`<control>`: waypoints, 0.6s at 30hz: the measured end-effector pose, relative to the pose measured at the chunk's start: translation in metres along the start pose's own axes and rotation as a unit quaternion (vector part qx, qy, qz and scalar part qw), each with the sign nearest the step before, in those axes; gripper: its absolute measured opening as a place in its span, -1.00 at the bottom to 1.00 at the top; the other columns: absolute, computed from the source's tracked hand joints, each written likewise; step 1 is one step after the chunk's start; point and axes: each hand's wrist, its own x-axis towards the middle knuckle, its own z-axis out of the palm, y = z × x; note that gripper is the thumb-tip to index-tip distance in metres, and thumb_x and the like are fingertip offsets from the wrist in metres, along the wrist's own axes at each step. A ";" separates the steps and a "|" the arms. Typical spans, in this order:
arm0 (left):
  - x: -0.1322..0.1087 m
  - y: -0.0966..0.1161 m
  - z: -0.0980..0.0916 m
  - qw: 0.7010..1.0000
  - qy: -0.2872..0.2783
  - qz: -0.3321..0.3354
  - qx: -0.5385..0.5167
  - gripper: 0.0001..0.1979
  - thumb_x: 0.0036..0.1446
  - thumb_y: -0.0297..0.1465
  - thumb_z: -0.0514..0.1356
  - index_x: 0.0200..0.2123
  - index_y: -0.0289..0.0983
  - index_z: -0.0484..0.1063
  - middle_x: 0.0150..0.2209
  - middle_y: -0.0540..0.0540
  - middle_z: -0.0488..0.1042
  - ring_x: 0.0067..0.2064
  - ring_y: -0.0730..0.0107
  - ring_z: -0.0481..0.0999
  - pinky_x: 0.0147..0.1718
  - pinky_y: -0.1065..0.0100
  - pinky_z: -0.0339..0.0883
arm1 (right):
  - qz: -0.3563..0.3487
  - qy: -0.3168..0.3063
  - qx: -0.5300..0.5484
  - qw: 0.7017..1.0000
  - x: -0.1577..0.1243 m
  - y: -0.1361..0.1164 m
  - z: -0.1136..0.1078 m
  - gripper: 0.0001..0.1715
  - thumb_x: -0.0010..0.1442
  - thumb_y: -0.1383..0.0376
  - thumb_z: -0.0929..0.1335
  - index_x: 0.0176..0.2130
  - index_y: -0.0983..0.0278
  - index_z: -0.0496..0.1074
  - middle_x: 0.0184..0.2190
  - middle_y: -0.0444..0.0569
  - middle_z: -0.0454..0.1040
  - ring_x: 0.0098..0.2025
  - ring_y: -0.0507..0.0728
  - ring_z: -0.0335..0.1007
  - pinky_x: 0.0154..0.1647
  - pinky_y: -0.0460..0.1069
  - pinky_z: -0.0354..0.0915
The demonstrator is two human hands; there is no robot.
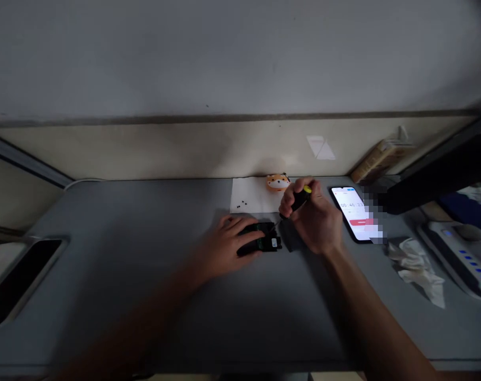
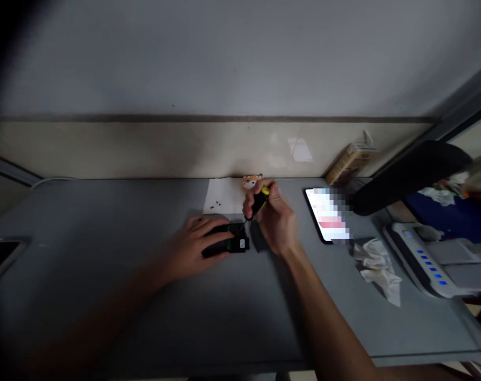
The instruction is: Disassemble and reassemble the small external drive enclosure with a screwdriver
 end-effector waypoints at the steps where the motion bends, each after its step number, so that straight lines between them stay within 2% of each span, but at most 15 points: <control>1: 0.000 0.000 0.001 1.000 0.005 0.001 0.001 -0.68 0.34 -0.19 0.23 0.10 -0.08 0.54 0.14 -0.15 0.49 0.14 0.09 0.47 0.16 0.03 0.27 | -0.005 -0.002 -0.007 1.000 0.000 0.000 0.001 -0.56 0.33 -0.14 0.22 -0.34 0.12 0.18 -0.51 -0.14 0.20 -0.52 0.09 0.16 -0.50 0.02 0.27; 5: -0.001 0.000 0.001 1.000 0.012 0.003 0.002 -0.70 0.33 -0.22 0.24 0.09 -0.09 0.54 0.12 -0.14 0.50 0.14 0.07 0.48 0.13 0.03 0.31 | -0.022 -0.002 -0.003 1.000 -0.002 0.000 0.006 -0.53 0.37 -0.16 0.15 -0.35 0.11 0.12 -0.57 -0.21 0.05 -0.58 0.07 0.00 -0.55 0.01 0.17; 9: -0.001 0.001 0.002 0.999 0.031 0.014 0.002 -0.72 0.34 -0.24 0.23 0.07 -0.11 0.55 0.13 -0.14 0.50 0.16 0.06 0.47 0.14 0.03 0.31 | -0.032 -0.016 0.036 0.999 -0.006 0.001 0.006 -0.58 0.36 -0.14 0.18 -0.31 0.10 0.11 -0.60 -0.26 0.01 -0.62 0.05 -0.12 -0.60 -0.02 0.05; 11: -0.001 0.001 0.003 0.999 0.035 0.018 0.000 -0.72 0.34 -0.24 0.23 0.07 -0.12 0.55 0.12 -0.16 0.51 0.18 0.06 0.46 0.15 0.02 0.30 | -0.030 -0.021 0.026 0.999 -0.007 0.001 0.003 -0.59 0.35 -0.11 0.23 -0.32 0.11 0.09 -0.59 -0.26 0.08 -0.62 0.04 -0.05 -0.58 -0.02 0.11; 15: -0.001 0.000 0.005 1.000 0.025 0.014 -0.001 -0.71 0.34 -0.25 0.22 0.08 -0.11 0.54 0.14 -0.17 0.51 0.18 0.07 0.45 0.16 0.03 0.29 | -0.041 0.001 -0.014 0.999 -0.003 0.003 -0.003 -0.58 0.32 -0.10 0.27 -0.33 0.13 0.16 -0.44 -0.13 0.31 -0.47 0.07 0.28 -0.43 0.02 0.31; 18: -0.001 0.000 0.006 0.999 0.029 0.014 0.007 -0.71 0.34 -0.24 0.22 0.08 -0.10 0.53 0.15 -0.16 0.50 0.18 0.09 0.46 0.15 0.03 0.30 | -0.031 0.001 -0.020 0.999 0.001 0.005 -0.003 -0.53 0.33 -0.17 0.25 -0.31 0.14 0.24 -0.48 -0.14 0.30 -0.50 0.07 0.26 -0.44 0.01 0.31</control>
